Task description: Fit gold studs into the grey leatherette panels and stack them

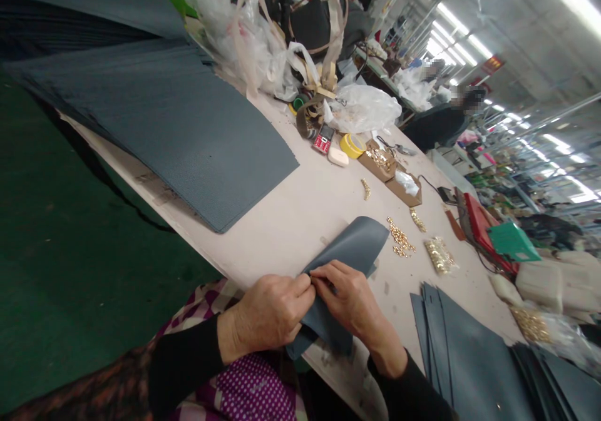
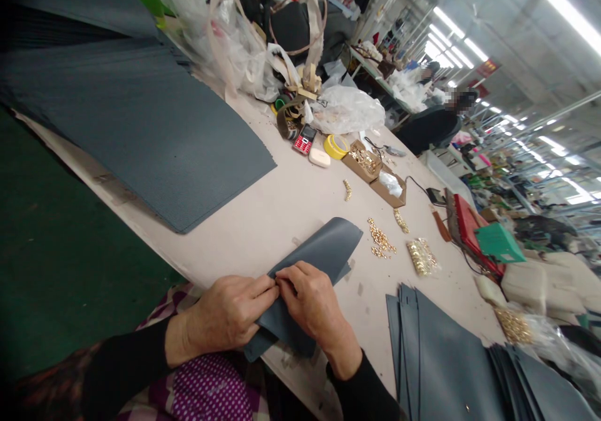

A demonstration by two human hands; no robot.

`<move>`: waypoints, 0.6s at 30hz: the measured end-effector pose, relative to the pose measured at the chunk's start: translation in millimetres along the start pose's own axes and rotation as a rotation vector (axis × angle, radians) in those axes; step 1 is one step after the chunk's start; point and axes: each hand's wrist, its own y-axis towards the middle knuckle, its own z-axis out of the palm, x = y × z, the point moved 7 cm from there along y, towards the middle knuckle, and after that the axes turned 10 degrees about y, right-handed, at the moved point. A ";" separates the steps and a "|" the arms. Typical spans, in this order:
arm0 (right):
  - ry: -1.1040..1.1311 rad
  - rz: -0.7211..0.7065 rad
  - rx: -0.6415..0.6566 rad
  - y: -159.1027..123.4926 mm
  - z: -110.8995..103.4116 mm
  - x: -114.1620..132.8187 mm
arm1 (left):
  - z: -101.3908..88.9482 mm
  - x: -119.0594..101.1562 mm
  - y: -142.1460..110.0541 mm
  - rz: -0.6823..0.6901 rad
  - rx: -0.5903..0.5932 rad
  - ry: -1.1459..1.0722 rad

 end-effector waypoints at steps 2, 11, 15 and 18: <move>0.035 -0.005 -0.024 -0.8 -0.1 -1.8 | 0.3 0.0 0.3 0.005 0.014 0.000; 0.155 0.238 0.008 10.9 -2.6 -10.5 | 5.6 0.7 -1.1 0.006 0.044 -0.022; 0.192 0.437 0.097 20.0 -3.2 -19.1 | 4.6 1.0 -1.1 -0.002 0.038 -0.026; 0.178 0.524 0.153 27.4 -4.0 -24.2 | 1.8 0.5 -0.6 0.004 0.033 -0.028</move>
